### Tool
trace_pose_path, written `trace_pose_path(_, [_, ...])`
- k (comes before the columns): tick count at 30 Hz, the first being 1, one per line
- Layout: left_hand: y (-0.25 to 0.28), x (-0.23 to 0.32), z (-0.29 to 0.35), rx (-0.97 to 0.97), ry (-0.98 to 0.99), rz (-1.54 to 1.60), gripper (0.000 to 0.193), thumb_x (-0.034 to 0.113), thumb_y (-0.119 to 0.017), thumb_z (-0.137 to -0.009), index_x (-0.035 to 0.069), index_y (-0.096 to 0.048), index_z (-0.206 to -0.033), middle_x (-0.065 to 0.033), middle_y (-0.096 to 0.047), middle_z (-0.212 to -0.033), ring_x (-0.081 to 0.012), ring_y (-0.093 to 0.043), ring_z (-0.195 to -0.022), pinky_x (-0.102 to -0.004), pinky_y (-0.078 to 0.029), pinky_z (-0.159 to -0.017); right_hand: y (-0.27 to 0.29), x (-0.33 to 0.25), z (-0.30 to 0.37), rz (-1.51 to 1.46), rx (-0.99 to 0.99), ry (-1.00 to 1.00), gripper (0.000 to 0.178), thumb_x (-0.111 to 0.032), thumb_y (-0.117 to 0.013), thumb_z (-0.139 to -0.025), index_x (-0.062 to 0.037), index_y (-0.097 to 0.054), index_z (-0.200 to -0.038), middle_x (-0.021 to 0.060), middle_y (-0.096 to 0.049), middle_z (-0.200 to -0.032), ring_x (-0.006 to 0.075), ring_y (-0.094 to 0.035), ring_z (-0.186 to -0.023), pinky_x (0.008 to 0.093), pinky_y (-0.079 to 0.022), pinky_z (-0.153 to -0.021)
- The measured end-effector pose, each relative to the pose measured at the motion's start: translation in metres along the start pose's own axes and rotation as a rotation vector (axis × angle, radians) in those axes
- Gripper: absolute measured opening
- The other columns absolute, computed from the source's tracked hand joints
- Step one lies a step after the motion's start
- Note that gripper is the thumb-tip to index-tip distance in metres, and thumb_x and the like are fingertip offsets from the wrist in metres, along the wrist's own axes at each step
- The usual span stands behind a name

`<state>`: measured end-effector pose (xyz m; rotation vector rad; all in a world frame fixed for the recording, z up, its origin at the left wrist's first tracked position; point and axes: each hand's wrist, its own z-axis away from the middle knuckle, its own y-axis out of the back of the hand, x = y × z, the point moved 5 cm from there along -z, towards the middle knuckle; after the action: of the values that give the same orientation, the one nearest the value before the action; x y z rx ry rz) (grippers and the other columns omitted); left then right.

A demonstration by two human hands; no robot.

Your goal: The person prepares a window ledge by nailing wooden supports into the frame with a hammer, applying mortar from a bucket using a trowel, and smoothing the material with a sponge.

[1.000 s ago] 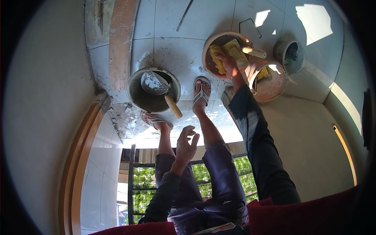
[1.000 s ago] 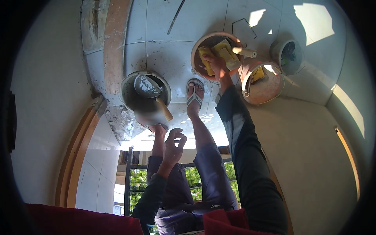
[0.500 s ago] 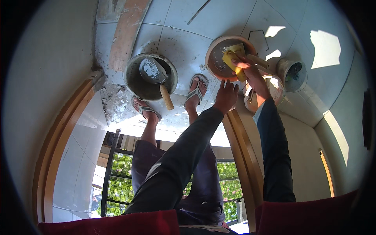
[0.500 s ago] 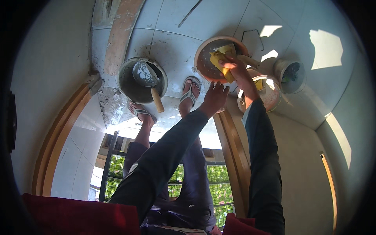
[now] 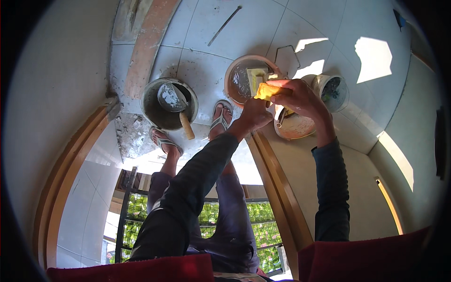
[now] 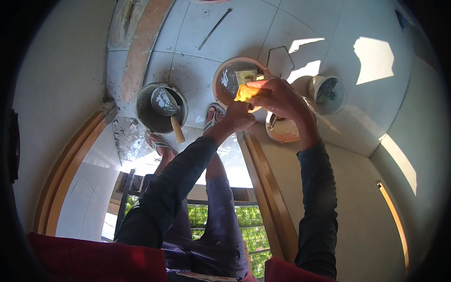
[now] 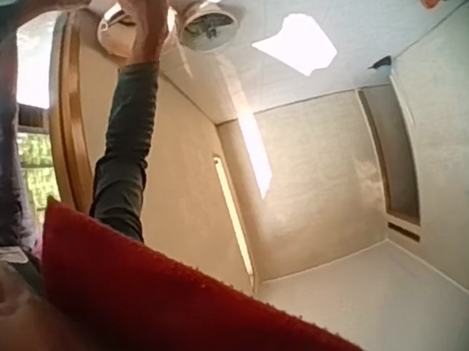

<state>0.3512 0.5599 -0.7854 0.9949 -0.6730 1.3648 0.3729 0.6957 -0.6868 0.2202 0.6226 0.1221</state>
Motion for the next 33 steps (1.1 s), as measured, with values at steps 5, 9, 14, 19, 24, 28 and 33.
trace_pose_path(5, [0.030, 0.058, 0.061, -0.078, 0.041, 0.241, 0.030, 0.007, -0.054, -0.064, 0.002, -0.047, -0.093, -0.0158, -0.054, -0.078, -0.0369, -0.057, -0.076, -0.0442, -0.044, -0.067, 0.028, -0.041, 0.072, -0.284, 0.033, -0.006, 0.047, -0.009, -0.073, -0.080, -0.0054, -0.065, -0.125, 0.0104, -0.071, -0.097, 0.0124, -0.067, -0.089, 0.0286, -0.052, -0.084])
trace_pose_path(9, [0.076, 0.095, 0.130, 0.103, -0.098, 0.353, 0.033, 0.004, -0.052, -0.066, 0.001, -0.042, -0.097, -0.0132, -0.042, -0.080, -0.0330, -0.042, -0.070, -0.0415, -0.038, -0.064, 0.020, -0.110, 0.108, -0.121, -0.112, 0.126, 0.048, -0.007, -0.076, -0.076, -0.0063, -0.066, -0.123, 0.0118, -0.071, -0.109, 0.0178, -0.066, -0.103, 0.0322, -0.050, -0.095])
trace_pose_path(14, [0.147, 0.183, 0.231, 0.276, -0.128, 0.387, 0.034, -0.005, -0.051, -0.071, 0.001, -0.041, -0.102, -0.0145, -0.043, -0.087, -0.0324, -0.044, -0.079, -0.0395, -0.040, -0.072, -0.004, -0.193, 0.166, -0.010, -0.187, 0.273, 0.047, -0.016, -0.080, -0.075, -0.0073, -0.069, -0.119, 0.0124, -0.070, -0.113, 0.0256, -0.067, -0.106, 0.0357, -0.049, -0.096])
trace_pose_path(19, [0.176, 0.234, 0.352, 0.174, -0.057, 0.748, 0.035, 0.006, -0.062, -0.077, 0.003, -0.041, -0.104, -0.0127, -0.049, -0.094, -0.0221, -0.049, -0.088, -0.0352, -0.042, -0.079, -0.088, -0.262, 0.208, -0.043, -0.300, 0.208, 0.043, -0.006, -0.074, -0.083, 0.0001, -0.064, -0.124, 0.0073, -0.071, -0.110, 0.0115, -0.064, -0.103, 0.0259, -0.049, -0.092])
trace_pose_path(24, [0.221, 0.295, 0.464, 0.439, -0.223, 0.590, 0.052, 0.026, -0.071, -0.084, 0.004, -0.040, -0.119, -0.0156, -0.049, -0.110, -0.0236, -0.048, -0.101, -0.0374, -0.038, -0.090, -0.117, -0.375, 0.274, 0.305, -0.420, 0.685, 0.041, -0.010, -0.071, -0.081, -0.0073, -0.067, -0.122, 0.0144, -0.069, -0.115, 0.0196, -0.067, -0.099, 0.0279, -0.052, -0.089])
trace_pose_path(28, [0.268, 0.362, 0.569, 0.498, -0.167, 0.365, 0.049, 0.042, -0.067, -0.086, 0.001, -0.045, -0.103, -0.0125, -0.052, -0.087, -0.0220, -0.050, -0.083, -0.0358, -0.041, -0.074, -0.138, -0.486, 0.371, 0.273, -0.392, 0.432, 0.044, -0.014, -0.074, -0.086, -0.0005, -0.064, -0.126, 0.0116, -0.069, -0.117, 0.0129, -0.064, -0.102, 0.0264, -0.050, -0.090])
trace_pose_path(33, [0.300, 0.363, 0.654, 0.844, -0.145, 0.412, 0.045, 0.043, -0.069, -0.088, 0.003, -0.050, -0.089, 0.0013, -0.039, -0.074, -0.0103, -0.038, -0.069, -0.0291, -0.032, -0.061, -0.139, -0.591, 0.427, 0.196, -0.408, 0.868, 0.042, -0.012, -0.077, -0.081, 0.0009, -0.067, -0.119, 0.0128, -0.071, -0.111, 0.0153, -0.066, -0.098, 0.0271, -0.051, -0.087])
